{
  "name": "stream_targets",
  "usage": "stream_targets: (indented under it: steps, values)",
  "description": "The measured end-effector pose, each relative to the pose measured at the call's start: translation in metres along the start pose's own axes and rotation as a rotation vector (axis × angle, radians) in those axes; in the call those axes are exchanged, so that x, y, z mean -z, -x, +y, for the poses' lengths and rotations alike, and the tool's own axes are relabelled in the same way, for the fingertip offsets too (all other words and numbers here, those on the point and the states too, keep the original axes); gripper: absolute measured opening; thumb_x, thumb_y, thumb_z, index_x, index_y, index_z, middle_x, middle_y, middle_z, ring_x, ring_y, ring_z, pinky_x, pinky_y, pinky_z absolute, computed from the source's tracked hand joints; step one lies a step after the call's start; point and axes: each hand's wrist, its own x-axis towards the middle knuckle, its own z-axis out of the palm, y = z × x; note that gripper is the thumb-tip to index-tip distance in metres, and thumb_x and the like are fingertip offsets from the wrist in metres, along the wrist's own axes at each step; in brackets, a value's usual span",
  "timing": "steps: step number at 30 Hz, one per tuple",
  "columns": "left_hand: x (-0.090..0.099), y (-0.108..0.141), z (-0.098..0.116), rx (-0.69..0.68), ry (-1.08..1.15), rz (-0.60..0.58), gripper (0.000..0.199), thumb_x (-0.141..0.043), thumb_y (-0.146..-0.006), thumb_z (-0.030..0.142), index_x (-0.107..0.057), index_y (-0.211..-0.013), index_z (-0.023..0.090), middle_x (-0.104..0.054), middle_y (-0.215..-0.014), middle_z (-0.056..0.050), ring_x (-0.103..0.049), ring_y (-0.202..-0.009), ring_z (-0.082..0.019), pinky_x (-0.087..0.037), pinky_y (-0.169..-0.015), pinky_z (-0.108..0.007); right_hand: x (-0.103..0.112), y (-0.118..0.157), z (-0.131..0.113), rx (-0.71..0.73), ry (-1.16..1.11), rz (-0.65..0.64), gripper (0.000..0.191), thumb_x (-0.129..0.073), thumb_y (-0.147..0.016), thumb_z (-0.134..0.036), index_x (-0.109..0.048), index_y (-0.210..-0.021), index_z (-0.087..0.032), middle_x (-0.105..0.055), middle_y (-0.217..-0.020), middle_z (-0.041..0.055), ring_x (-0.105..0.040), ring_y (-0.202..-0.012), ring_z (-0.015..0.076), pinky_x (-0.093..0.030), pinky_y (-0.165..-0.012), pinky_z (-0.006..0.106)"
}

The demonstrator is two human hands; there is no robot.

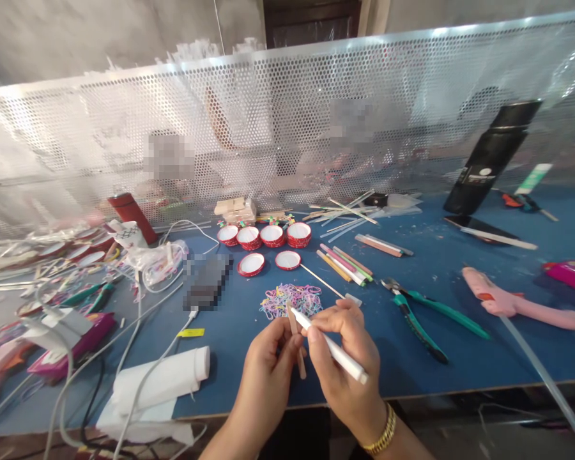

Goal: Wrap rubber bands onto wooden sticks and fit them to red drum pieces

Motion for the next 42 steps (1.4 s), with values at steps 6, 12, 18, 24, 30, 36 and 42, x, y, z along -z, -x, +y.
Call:
stream_targets:
  steps: [6, 12, 18, 24, 30, 36, 42]
  values:
    - [0.0004, 0.0008, 0.0007, -0.015, -0.044, 0.011, 0.028, -0.055, -0.096, 0.041, -0.06, -0.081, 0.018, -0.054, -0.067, 0.002, -0.048, -0.063, -0.014, -0.04, -0.06, -0.023, 0.0001, -0.0002, 0.0003, -0.012, 0.019, 0.03, 0.01, -0.056, -0.093, -0.014, -0.056, -0.09, -0.023, -0.069, -0.078, -0.0029, -0.065, -0.072, 0.0164, -0.037, -0.101, 0.047]
    - [-0.0003, -0.0006, 0.0028, -0.03, -0.007, 0.031, 0.03, -0.057, -0.095, 0.04, -0.057, -0.075, 0.019, -0.053, -0.063, 0.003, -0.048, -0.058, -0.013, -0.039, -0.059, -0.023, 0.0004, -0.0001, -0.0005, 0.011, 0.006, -0.028, 0.009, -0.056, -0.093, -0.014, -0.056, -0.09, -0.023, -0.069, -0.077, -0.0039, -0.066, -0.071, 0.0153, -0.036, -0.103, 0.046]
    - [0.0, -0.0003, 0.0008, -0.009, -0.01, 0.026, 0.029, -0.058, -0.095, 0.043, -0.061, -0.08, 0.018, -0.054, -0.066, 0.002, -0.047, -0.061, -0.014, -0.039, -0.059, -0.023, 0.0002, -0.001, -0.0001, -0.004, 0.034, 0.036, 0.009, -0.056, -0.092, -0.015, -0.056, -0.089, -0.023, -0.069, -0.076, -0.0032, -0.065, -0.069, 0.0169, -0.038, -0.1, 0.046]
    - [-0.0006, -0.0004, 0.0028, -0.021, 0.008, 0.034, 0.029, -0.059, -0.094, 0.042, -0.059, -0.077, 0.019, -0.054, -0.064, 0.003, -0.048, -0.058, -0.013, -0.039, -0.058, -0.023, 0.0009, -0.0009, -0.0013, 0.007, 0.02, -0.02, 0.01, -0.055, -0.093, -0.014, -0.056, -0.089, -0.023, -0.069, -0.076, -0.0034, -0.066, -0.07, 0.0163, -0.037, -0.102, 0.047]
    - [-0.0004, -0.0004, 0.0028, -0.01, 0.005, 0.029, 0.029, -0.059, -0.094, 0.042, -0.06, -0.077, 0.018, -0.053, -0.065, 0.002, -0.047, -0.059, -0.013, -0.038, -0.056, -0.023, 0.0007, 0.0006, 0.0004, -0.009, 0.035, 0.03, 0.009, -0.057, -0.092, -0.014, -0.056, -0.089, -0.023, -0.069, -0.076, -0.003, -0.066, -0.071, 0.0168, -0.038, -0.1, 0.046]
    - [-0.0008, 0.0, 0.0029, -0.019, 0.02, 0.041, 0.03, -0.06, -0.093, 0.043, -0.059, -0.076, 0.019, -0.054, -0.064, 0.002, -0.048, -0.059, -0.014, -0.04, -0.059, -0.023, 0.0, -0.0007, -0.0016, 0.005, 0.021, -0.009, 0.009, -0.056, -0.093, -0.015, -0.056, -0.089, -0.023, -0.069, -0.077, -0.0036, -0.065, -0.069, 0.0157, -0.037, -0.102, 0.047]
    - [0.0003, -0.0009, 0.0001, -0.013, -0.003, 0.033, 0.028, -0.058, -0.094, 0.041, -0.06, -0.078, 0.018, -0.053, -0.067, 0.002, -0.047, -0.061, -0.014, -0.039, -0.058, -0.023, -0.0001, -0.0002, -0.0001, -0.002, 0.044, 0.035, 0.01, -0.056, -0.093, -0.014, -0.056, -0.09, -0.024, -0.069, -0.076, -0.0028, -0.065, -0.07, 0.0172, -0.038, -0.101, 0.047]
